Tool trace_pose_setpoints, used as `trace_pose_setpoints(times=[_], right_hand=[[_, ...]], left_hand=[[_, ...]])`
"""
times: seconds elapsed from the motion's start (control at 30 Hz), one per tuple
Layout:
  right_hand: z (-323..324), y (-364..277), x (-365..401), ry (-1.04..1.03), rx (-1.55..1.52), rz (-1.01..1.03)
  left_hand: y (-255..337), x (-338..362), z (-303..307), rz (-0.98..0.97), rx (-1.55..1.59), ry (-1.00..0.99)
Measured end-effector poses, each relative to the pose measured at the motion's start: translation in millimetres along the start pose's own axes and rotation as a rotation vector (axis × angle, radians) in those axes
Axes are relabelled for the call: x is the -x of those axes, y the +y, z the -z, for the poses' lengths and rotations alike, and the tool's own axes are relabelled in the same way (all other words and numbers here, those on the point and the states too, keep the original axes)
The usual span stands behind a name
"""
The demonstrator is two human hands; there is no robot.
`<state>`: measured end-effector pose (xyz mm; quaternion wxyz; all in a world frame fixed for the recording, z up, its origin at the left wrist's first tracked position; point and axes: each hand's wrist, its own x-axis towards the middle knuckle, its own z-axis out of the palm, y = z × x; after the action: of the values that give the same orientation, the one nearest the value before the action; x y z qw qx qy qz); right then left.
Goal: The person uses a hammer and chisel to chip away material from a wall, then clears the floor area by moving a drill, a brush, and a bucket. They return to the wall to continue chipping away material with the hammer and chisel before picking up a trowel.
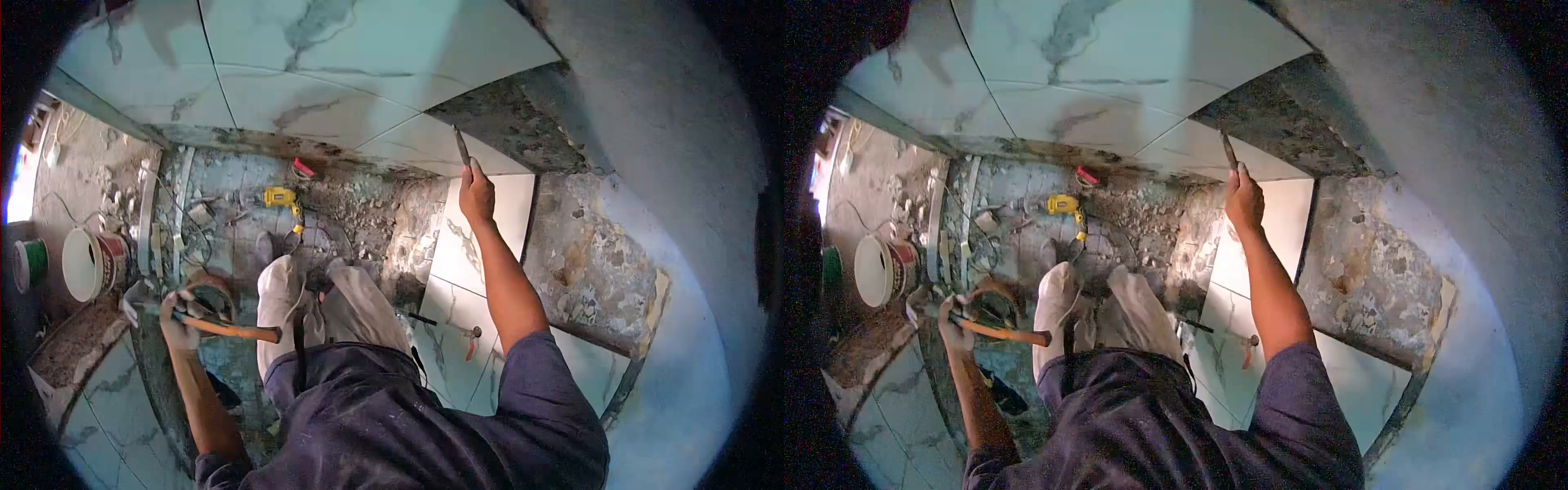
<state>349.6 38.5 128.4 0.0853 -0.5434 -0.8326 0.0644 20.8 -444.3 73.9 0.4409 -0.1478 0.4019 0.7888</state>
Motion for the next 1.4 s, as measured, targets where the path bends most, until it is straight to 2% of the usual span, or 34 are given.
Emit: trace_pose_setpoints(times=[0.03, 0.1, 0.17, 0.23, 0.3, 0.33, 0.37, 0.47, 0.57, 0.6, 0.67, 0.77, 0.83, 1.0, 1.03, 1.07, 1.17, 1.23, 1.33, 1.4], right_hand=[[0.9, 6.0, -2.3, 0.011, 0.02, 0.031], [6.1, 13.5, -10.0, 0.007, 0.019, 0.05], [14.4, 22.0, -17.7, -0.063, 0.036, -0.018], [20.5, 41.0, -23.2, -0.097, 0.029, -0.022], [24.6, 71.6, -22.7, -0.053, 0.04, -0.032], [31.3, 82.4, -18.5, -0.052, 0.03, -0.023], [36.5, 94.5, -19.9, -0.041, 0.024, -0.016], [58.3, 115.0, -5.9, -0.062, 0.024, -0.237], [60.4, 94.5, 1.8, -0.003, -0.024, -0.144], [47.7, 94.0, -2.4, 0.04, -0.045, -0.018], [52.6, 54.6, -13.0, -0.167, -0.019, -0.064], [28.1, 48.3, -29.5, -0.099, 0.016, 0.089], [30.5, 58.1, -31.6, -0.095, 0.069, 0.086], [47.2, 127.5, -14.5, -0.063, 0.077, -0.156], [56.0, 128.3, -12.7, -0.058, 0.076, -0.173], [61.4, 128.1, -8.4, -0.06, 0.1, -0.273], [63.5, 94.0, 0.2, -0.034, 0.109, -0.141], [55.8, 64.4, -5.9, -0.13, 0.093, -0.08], [32.4, 56.2, -21.7, -0.136, 0.115, 0.001], [29.7, 60.7, -26.6, -0.027, 0.054, 0.024]], left_hand=[[-6.7, 6.9, 10.7, -0.058, 0.085, 0.066], [-14.0, 25.4, 20.8, -0.037, 0.076, 0.094], [-30.9, 43.7, 19.6, -0.075, 0.065, 0.144], [-48.8, 57.8, 12.3, -0.102, 0.046, 0.194], [-64.4, 69.4, 2.1, -0.066, 0.075, 0.175], [-73.4, 72.1, -5.0, -0.085, 0.085, 0.256], [-79.0, 72.5, -10.0, -0.096, 0.09, 0.249], [-87.7, 81.2, -26.2, 0.025, 0.097, 0.142], [-105.8, 72.3, -14.6, -0.053, 0.087, 0.059], [-114.2, 68.3, -8.7, -0.049, 0.228, 0.201], [-115.9, 64.8, -14.9, -0.016, 0.193, 0.199], [-119.0, 62.6, -19.8, -0.012, 0.119, 0.15], [-117.5, 64.6, -26.0, 0.025, 0.117, 0.175], [-113.7, 75.1, -20.1, -0.019, 0.086, 0.158], [-113.3, 74.7, -14.3, -0.024, 0.109, 0.133], [-112.6, 72.2, -9.6, -0.031, 0.132, 0.108], [-113.8, 68.0, -1.4, -0.004, 0.155, 0.181], [-113.3, 65.7, -2.7, 0.005, 0.156, 0.162], [-111.2, 63.7, -8.8, 0.025, 0.196, 0.176], [-109.5, 64.8, -16.6, 0.029, 0.145, 0.221]])
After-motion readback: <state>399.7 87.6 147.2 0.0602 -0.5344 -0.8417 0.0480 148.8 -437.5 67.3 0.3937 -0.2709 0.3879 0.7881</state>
